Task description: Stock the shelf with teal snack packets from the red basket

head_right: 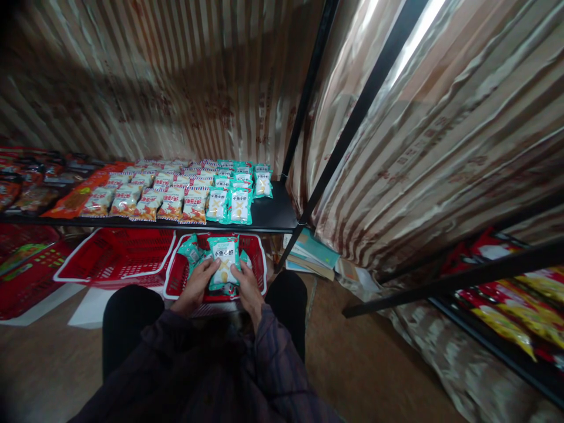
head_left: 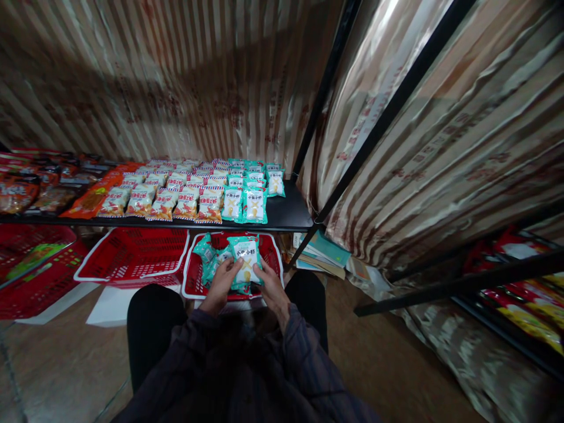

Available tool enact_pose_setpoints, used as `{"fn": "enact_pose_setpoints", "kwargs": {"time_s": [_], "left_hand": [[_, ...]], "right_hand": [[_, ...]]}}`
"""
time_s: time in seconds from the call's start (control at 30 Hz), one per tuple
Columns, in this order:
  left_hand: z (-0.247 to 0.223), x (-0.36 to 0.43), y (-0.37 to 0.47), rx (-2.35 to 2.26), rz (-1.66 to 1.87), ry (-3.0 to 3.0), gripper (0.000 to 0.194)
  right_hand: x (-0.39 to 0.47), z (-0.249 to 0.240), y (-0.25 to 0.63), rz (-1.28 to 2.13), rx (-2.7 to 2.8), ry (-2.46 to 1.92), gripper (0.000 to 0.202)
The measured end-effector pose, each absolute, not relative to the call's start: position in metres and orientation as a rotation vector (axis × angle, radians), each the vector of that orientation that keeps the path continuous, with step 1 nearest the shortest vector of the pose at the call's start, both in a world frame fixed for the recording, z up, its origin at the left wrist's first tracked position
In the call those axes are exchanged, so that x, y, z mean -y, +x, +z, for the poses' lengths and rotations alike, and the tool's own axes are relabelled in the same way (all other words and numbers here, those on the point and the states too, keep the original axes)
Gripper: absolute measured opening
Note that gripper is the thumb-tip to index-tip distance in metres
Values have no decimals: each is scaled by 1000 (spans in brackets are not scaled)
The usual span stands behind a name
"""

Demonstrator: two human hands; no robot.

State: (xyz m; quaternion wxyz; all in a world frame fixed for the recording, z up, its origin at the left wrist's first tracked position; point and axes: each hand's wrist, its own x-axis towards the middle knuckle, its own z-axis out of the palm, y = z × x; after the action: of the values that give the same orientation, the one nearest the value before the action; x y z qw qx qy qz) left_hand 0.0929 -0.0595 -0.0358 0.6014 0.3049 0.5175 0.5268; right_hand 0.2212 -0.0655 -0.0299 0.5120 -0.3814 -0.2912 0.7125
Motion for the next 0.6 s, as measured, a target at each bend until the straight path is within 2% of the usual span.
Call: {"fn": "enact_pose_setpoints", "kwargs": {"time_s": [0.43, 0.6], "left_hand": [[-38, 58, 98, -1184, 1220, 697, 48], [-36, 57, 103, -1276, 1187, 601, 45]], "right_hand": [[52, -50, 223, 1556, 725, -1046, 52], [52, -55, 223, 1505, 704, -1098, 46]]}}
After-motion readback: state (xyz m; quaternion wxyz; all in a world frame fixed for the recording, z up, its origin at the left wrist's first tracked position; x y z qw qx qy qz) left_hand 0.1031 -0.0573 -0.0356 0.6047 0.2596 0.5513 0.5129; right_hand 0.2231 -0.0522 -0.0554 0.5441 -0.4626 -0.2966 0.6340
